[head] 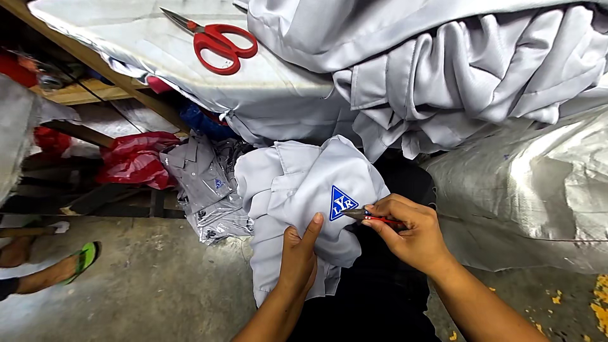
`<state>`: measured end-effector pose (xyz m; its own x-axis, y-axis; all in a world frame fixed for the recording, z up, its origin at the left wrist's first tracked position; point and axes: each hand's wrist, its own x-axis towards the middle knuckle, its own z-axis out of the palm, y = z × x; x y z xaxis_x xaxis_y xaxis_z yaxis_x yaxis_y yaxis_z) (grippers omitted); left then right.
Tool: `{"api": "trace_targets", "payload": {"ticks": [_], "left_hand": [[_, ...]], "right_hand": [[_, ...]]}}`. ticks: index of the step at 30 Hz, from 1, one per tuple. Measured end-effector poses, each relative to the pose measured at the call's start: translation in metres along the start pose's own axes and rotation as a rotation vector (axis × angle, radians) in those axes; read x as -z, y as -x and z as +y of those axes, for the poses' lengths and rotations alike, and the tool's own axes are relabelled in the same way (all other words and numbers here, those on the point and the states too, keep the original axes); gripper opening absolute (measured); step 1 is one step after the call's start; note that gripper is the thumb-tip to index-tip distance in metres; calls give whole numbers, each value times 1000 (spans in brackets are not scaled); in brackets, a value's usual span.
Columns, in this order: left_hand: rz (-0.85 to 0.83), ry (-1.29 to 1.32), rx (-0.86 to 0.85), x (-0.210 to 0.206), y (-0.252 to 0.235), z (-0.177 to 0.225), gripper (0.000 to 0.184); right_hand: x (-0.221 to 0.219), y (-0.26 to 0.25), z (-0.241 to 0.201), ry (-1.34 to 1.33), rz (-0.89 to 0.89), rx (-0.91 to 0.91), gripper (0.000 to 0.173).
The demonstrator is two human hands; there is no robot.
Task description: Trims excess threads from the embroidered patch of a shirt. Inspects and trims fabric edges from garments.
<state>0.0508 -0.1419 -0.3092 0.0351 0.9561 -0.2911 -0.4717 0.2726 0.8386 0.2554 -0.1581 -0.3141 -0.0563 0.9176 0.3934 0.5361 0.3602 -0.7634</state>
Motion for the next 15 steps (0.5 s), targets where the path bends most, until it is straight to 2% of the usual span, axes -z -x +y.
{"api": "trace_targets", "payload": {"ticks": [15], "left_hand": [[7, -7, 6, -2, 1, 0, 10]], "right_hand": [[2, 0, 2, 4, -23, 2, 20]]}}
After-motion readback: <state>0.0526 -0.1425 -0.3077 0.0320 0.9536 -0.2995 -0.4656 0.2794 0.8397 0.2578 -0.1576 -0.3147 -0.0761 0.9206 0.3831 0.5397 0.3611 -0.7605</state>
